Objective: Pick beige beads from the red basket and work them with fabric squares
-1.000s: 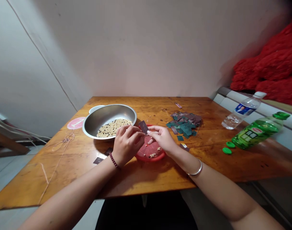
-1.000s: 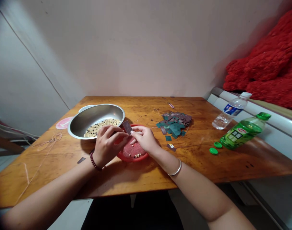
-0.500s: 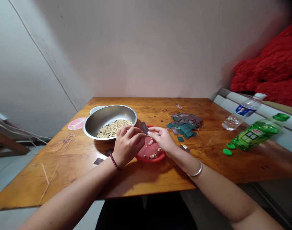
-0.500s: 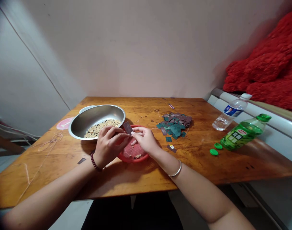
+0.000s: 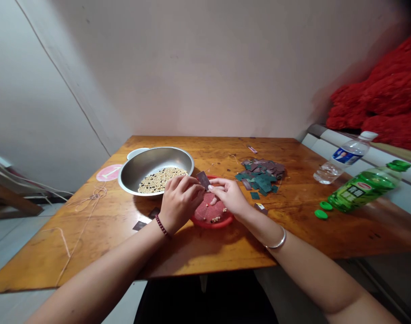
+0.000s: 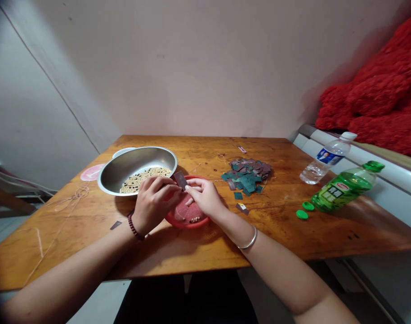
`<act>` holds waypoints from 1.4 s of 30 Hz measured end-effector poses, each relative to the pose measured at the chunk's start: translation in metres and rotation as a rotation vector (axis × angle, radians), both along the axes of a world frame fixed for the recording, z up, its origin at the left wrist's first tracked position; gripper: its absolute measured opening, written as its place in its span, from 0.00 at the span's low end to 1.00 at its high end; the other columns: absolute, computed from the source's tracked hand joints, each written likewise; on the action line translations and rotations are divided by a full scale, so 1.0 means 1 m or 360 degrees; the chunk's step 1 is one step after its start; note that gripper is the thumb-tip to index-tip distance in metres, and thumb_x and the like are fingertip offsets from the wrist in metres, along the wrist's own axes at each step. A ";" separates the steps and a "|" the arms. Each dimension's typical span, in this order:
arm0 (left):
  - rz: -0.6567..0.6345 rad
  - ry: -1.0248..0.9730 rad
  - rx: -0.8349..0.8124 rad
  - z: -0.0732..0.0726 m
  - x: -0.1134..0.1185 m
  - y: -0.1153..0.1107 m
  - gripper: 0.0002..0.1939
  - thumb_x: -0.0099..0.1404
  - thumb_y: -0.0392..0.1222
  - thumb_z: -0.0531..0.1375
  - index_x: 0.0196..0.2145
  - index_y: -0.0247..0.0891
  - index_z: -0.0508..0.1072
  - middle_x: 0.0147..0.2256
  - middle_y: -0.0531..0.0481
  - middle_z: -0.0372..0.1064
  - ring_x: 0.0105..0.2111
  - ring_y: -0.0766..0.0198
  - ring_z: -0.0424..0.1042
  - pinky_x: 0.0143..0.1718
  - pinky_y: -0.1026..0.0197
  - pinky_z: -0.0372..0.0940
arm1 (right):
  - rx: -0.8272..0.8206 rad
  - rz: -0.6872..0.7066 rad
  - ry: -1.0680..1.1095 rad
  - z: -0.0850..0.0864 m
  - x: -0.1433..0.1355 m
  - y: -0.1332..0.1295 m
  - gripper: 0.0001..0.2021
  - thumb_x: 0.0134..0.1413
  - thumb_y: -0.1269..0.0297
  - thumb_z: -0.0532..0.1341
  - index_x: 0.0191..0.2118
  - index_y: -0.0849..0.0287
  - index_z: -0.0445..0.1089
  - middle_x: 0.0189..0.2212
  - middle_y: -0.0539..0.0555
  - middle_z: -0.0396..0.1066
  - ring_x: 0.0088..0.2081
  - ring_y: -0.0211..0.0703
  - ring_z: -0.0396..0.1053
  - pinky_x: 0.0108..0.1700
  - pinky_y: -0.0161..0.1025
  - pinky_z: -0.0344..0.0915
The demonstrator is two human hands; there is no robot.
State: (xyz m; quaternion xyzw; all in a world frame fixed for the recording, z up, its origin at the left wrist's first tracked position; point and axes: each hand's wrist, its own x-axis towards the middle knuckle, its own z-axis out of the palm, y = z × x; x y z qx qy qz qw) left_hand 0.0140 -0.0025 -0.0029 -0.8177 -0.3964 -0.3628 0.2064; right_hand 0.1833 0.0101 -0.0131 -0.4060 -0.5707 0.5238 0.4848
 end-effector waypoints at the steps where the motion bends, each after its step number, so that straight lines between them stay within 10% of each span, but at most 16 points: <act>1: 0.0003 -0.0001 -0.0001 0.000 0.000 0.000 0.04 0.59 0.42 0.60 0.34 0.44 0.73 0.37 0.51 0.70 0.40 0.59 0.63 0.45 0.55 0.57 | 0.0001 -0.0001 -0.0005 0.000 0.000 0.000 0.14 0.46 0.58 0.62 0.37 0.63 0.71 0.33 0.56 0.75 0.18 0.33 0.68 0.22 0.32 0.65; 42: 0.0108 -0.0236 -0.0100 0.001 -0.006 0.014 0.04 0.60 0.42 0.59 0.31 0.42 0.73 0.36 0.51 0.69 0.39 0.60 0.64 0.44 0.54 0.58 | -0.0013 0.0067 -0.0119 0.008 0.002 -0.006 0.15 0.47 0.63 0.60 0.42 0.62 0.74 0.32 0.55 0.75 0.15 0.27 0.61 0.15 0.27 0.58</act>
